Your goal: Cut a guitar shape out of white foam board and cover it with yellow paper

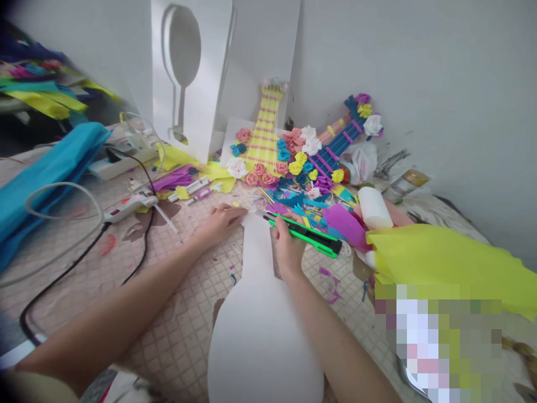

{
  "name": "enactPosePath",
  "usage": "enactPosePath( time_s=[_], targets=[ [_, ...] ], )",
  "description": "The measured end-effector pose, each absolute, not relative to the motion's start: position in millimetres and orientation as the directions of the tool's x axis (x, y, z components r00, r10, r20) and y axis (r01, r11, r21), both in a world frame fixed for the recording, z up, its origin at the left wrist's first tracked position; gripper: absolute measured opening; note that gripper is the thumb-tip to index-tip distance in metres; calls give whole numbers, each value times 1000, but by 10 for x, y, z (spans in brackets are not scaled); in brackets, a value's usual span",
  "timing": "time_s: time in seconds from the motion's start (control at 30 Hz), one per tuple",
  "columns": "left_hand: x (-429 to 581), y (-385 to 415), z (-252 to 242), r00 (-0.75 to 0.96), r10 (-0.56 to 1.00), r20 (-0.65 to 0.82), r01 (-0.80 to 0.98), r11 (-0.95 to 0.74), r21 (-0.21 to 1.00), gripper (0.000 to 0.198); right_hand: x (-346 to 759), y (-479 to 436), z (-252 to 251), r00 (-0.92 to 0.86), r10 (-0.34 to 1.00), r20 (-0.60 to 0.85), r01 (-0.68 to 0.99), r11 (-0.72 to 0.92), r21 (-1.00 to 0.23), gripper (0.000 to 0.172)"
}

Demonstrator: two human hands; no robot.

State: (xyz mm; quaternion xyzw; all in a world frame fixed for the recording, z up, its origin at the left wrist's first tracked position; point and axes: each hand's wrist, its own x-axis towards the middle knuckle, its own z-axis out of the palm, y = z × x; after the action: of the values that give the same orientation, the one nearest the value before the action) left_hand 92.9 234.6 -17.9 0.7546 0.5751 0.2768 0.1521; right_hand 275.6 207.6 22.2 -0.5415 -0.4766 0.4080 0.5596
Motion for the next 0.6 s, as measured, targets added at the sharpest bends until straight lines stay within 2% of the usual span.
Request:
enactPosePath(
  time_s=[0.13, 0.23, 0.43, 0.6],
  targets=[
    [949, 2339, -152, 181, 957, 227, 795, -278, 540, 33, 2790, 2093, 219, 229, 972, 54, -42, 65, -997, 38],
    [959, 2329, -119, 184, 960, 212, 800, -272, 535, 34, 2797, 2104, 240, 207, 972, 107, -24, 114, -993, 36],
    [954, 2319, -100, 190, 961, 201, 812, -269, 519, 36, 2727, 2067, 134, 202, 955, 218, 211, 175, -962, 27],
    [946, 2330, -136, 181, 963, 200, 826, -259, 500, 34, 2684, 2029, 44, 30, 922, 386, 488, 324, -810, 17]
  ],
)
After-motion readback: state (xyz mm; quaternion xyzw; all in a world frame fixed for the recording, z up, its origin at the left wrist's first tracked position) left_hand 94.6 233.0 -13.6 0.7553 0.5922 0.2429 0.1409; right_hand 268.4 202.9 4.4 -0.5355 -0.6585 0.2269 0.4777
